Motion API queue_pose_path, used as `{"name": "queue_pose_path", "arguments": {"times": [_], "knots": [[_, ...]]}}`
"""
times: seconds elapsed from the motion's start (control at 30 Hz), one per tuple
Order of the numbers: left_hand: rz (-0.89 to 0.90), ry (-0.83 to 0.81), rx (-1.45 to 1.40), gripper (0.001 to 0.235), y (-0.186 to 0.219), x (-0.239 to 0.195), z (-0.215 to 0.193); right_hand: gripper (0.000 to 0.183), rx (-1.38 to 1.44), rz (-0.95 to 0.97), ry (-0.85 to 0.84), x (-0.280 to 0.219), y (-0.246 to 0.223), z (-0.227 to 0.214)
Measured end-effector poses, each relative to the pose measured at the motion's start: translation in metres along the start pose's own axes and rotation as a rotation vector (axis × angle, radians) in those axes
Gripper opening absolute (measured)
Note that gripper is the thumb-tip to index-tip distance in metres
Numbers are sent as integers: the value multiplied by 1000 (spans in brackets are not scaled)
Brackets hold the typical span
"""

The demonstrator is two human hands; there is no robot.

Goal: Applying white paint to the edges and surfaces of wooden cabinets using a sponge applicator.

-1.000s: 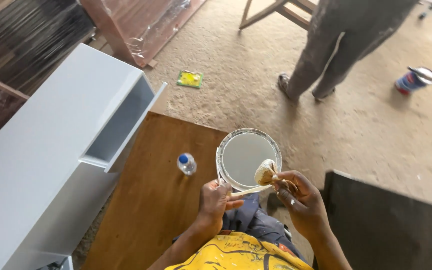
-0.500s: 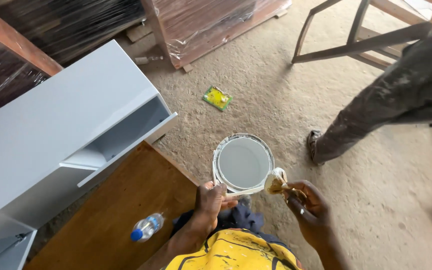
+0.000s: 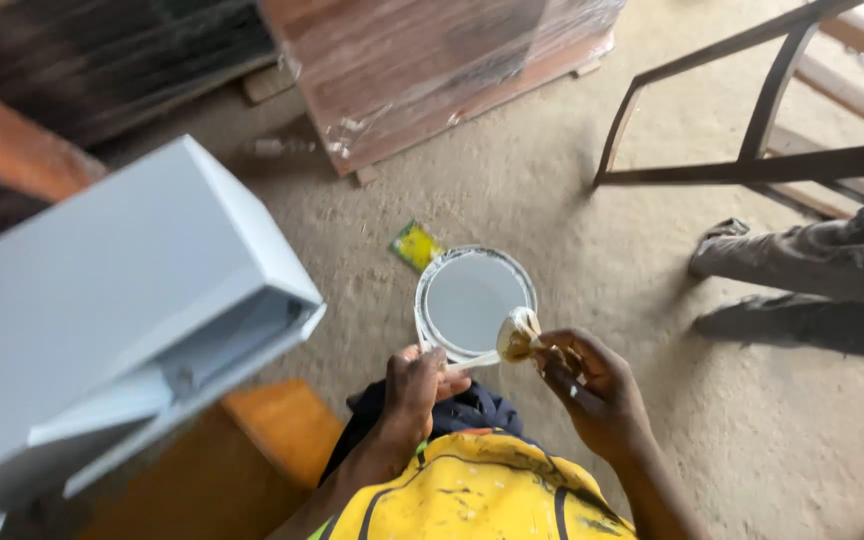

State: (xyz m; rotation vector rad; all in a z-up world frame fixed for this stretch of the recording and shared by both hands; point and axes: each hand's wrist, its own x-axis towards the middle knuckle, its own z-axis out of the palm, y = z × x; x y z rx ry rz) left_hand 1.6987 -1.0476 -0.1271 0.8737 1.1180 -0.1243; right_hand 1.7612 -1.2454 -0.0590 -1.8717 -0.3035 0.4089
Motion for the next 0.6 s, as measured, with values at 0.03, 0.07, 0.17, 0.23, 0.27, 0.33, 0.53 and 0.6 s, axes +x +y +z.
{"name": "queue_pose_path", "arguments": {"times": [0.03, 0.07, 0.17, 0.23, 0.27, 0.33, 0.53, 0.6], "knots": [[12, -19, 11, 68, 32, 3, 23, 13, 0, -11, 22, 29, -8, -10], [-14, -20, 66, 65, 64, 5, 46, 12, 2, -8, 28, 58, -16, -20], [-40, -34, 174, 61, 118, 40, 93, 14, -9, -10, 55, 129, -21, -47], [-33, -49, 243, 60, 143, 69, 123, 16, -10, -17, 90, 168, -19, -63], [7, -96, 245, 54, 155, 81, 138, 17, 76, 26, 118, 185, -18, -70], [48, -158, 270, 49, 190, 102, 174, 18, 171, 68, 174, 225, -14, -83], [39, -192, 272, 45, 259, 159, 290, 18, 294, 69, 265, 329, 10, -135], [41, -188, 373, 49, 279, 177, 338, 18, 263, 26, 288, 368, 15, -165]]}}
